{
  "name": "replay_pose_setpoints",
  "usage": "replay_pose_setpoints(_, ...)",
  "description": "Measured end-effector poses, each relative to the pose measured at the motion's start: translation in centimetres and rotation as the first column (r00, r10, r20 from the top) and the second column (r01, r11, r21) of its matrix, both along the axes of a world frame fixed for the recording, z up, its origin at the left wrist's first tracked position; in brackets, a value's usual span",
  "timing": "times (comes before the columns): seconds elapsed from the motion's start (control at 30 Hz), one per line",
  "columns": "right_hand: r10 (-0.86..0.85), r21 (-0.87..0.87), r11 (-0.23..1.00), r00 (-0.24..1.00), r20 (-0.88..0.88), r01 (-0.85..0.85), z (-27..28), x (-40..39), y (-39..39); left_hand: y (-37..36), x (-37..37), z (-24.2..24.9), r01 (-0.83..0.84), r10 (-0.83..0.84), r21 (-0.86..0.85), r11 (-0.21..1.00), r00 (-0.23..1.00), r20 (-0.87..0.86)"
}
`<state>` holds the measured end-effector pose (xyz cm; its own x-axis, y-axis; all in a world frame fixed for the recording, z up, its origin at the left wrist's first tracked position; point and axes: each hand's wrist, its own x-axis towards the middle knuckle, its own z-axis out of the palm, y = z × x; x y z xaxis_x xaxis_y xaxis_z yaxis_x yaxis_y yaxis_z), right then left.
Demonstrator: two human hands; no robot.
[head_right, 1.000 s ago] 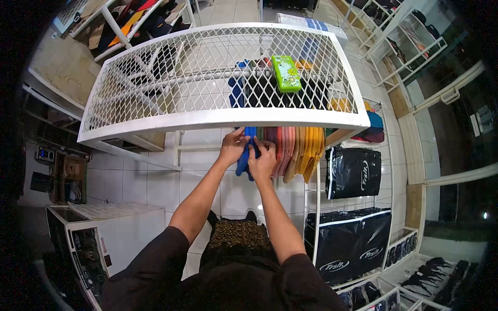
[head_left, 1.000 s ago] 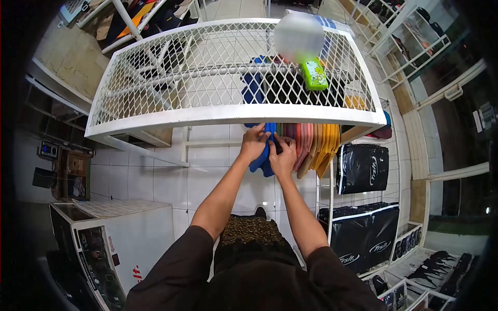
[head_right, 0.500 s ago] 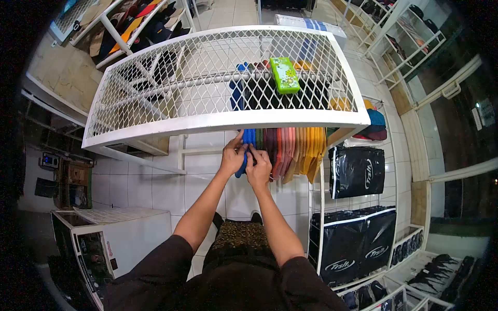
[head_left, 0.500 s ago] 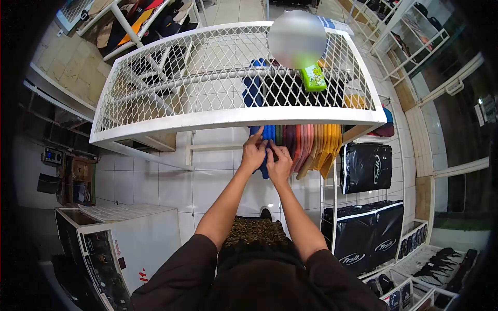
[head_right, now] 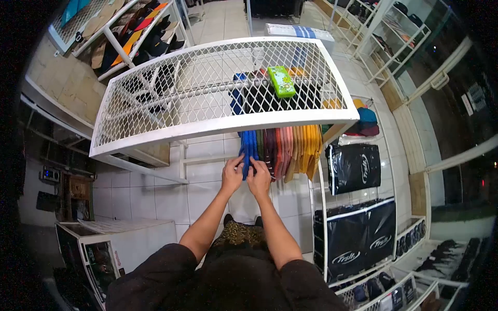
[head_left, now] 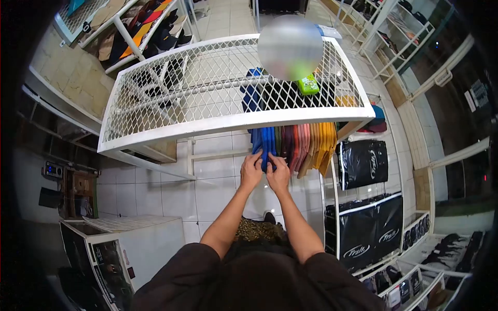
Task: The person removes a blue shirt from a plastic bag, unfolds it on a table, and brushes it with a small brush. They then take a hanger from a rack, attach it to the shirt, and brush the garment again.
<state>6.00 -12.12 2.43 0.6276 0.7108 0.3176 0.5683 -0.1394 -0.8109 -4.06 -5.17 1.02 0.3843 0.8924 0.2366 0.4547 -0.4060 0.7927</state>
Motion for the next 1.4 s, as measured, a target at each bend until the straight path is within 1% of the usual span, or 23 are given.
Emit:
replay_pose_setpoints(0.03,-0.005,-0.028,1.0,1.0,-0.029,0.004,0.6,-0.5,-0.9,-0.6,-0.9,-0.2,0.01,-0.006,-0.123,0.992,0.999,0.036)
replay_pose_setpoints(0.13,-0.024,-0.074,0.997,0.995,-0.096,0.017,1.1,-1.6,-4.3,-3.3,-4.6,-0.3,0.087,-0.083,-0.174,0.981,0.996,0.028)
replay_pose_setpoints(0.2,-0.028,-0.084,0.996,0.98,-0.197,0.011,1.6,-2.6,-7.1,-4.8,-7.2,-0.3,0.139,-0.136,-0.188,0.972,0.99,0.029)
replay_pose_setpoints(0.27,-0.081,-0.111,0.992,0.971,-0.223,0.057,1.7,-3.7,-10.3,-6.2,-9.7,-0.8,0.183,-0.192,-0.398,0.899,0.981,0.019)
replay_pose_setpoints(0.3,-0.104,-0.151,0.986,0.967,-0.231,0.07,1.6,-4.0,-11.7,-6.1,-10.2,-0.7,0.222,-0.231,-0.393,0.893,0.973,0.025)
replay_pose_setpoints(0.37,-0.173,-0.224,0.968,0.952,-0.254,0.116,1.4,-4.0,-14.3,-6.6,-10.6,-0.3,0.238,-0.262,-0.529,0.815,0.965,0.031)
replay_pose_setpoints(0.47,-0.29,-0.236,0.941,0.936,-0.202,0.241,2.0,-3.5,-17.3,-6.3,-9.3,-0.2,0.35,-0.395,-0.509,0.786,0.918,0.021)
replay_pose_setpoints(0.5,-0.344,-0.23,0.926,0.918,-0.197,0.298,2.2,-3.1,-17.9,-6.2,-8.2,1.2,0.371,-0.444,-0.525,0.766,0.896,-0.014)
replay_pose_setpoints(0.63,-0.472,-0.182,0.878,0.865,-0.17,0.443,2.6,0.4,-19.2,-6.5,-4.1,2.0,0.554,-0.626,-0.484,0.678,0.78,0.015)
replay_pose_setpoints(0.73,-0.574,-0.167,0.818,0.801,-0.17,0.55,2.4,4.2,-20.1,-7.5,-0.4,2.9,0.641,-0.714,-0.456,0.617,0.7,0.017)
replay_pose_setpoints(0.87,-0.66,-0.116,0.741,0.687,-0.303,0.661,0.1,11.2,-22.1,-9.0,6.0,2.8,0.736,-0.815,-0.422,0.529,0.58,-0.01)
replay_pose_setpoints(0.9,-0.676,-0.116,0.728,0.678,-0.288,0.676,-0.4,13.1,-22.7,-9.5,8.1,2.9,0.74,-0.832,-0.44,0.508,0.555,-0.028)
replay_pose_setpoints(0.93,-0.676,-0.117,0.727,0.676,-0.294,0.677,-2.4,15.2,-23.5,-9.9,10.5,3.2,0.738,-0.832,-0.443,0.509,0.553,-0.034)
replay_pose_setpoints(1.0,-0.687,-0.128,0.679,0.564,-0.457,0.723,-6.5,19.3,-24.8,-11.0,15.3,3.4,0.758,-0.877,-0.476,0.446,0.476,-0.063)
replay_pose_setpoints(1.03,-0.7,-0.148,0.678,0.571,-0.428,0.72,-7.5,21.2,-25.5,-11.5,18.1,3.3,0.75,-0.882,-0.507,0.425,0.468,-0.048)
replay_pose_setpoints(1.07,-0.732,-0.203,0.644,0.518,-0.442,0.738,-8.8,22.9,-25.9,-11.9,20.8,3.0,0.734,-0.882,-0.529,0.426,0.467,-0.062)
replay_pose_setpoints(1.13,-0.747,-0.233,0.604,0.438,-0.5,0.762,-12.1,26.4,-26.6,-12.5,27.3,1.1,0.772,-0.91,-0.504,0.388,0.407,-0.078)
replay_pose_setpoints(1.2,-0.776,-0.267,0.573,0.409,-0.48,0.775,-15.6,29.4,-27.1,-12.5,33.7,-4.2,0.798,-0.918,-0.473,0.375,0.39,-0.069)
replay_pose_setpoints(1.23,-0.8,-0.28,0.546,0.392,-0.455,0.789,-17.1,30.7,-27.1,-12.4,37.1,-5.0,0.754,-0.914,-0.52,0.401,0.368,-0.17)
replay_pose_setpoints(1.27,-0.799,-0.291,0.517,0.332,-0.502,0.805,-17.6,32.0,-26.9,-12.2,40.4,-5.8,0.706,-0.903,-0.563,0.43,0.335,-0.27)
replay_pose_setpoints(1.33,-0.798,-0.406,0.517,0.253,-0.548,0.754,-19.6,34.5,-26.7,-12.0,45.1,-10.6,0.7,-0.874,-0.529,0.48,0.433,-0.22)
replay_pose_setpoints(1.37,-0.798,-0.416,0.516,0.244,-0.551,0.748,-20.7,35.7,-26.6,-11.6,47.0,-12.7,0.7,-0.857,-0.498,0.512,0.454,-0.243)
replay_pose_setpoints(1.4,-0.841,-0.495,0.486,0.232,-0.489,0.72,-21.8,36.5,-26.5,-11.2,48.5,-14.2,0.697,-0.838,-0.466,0.544,0.477,-0.266)
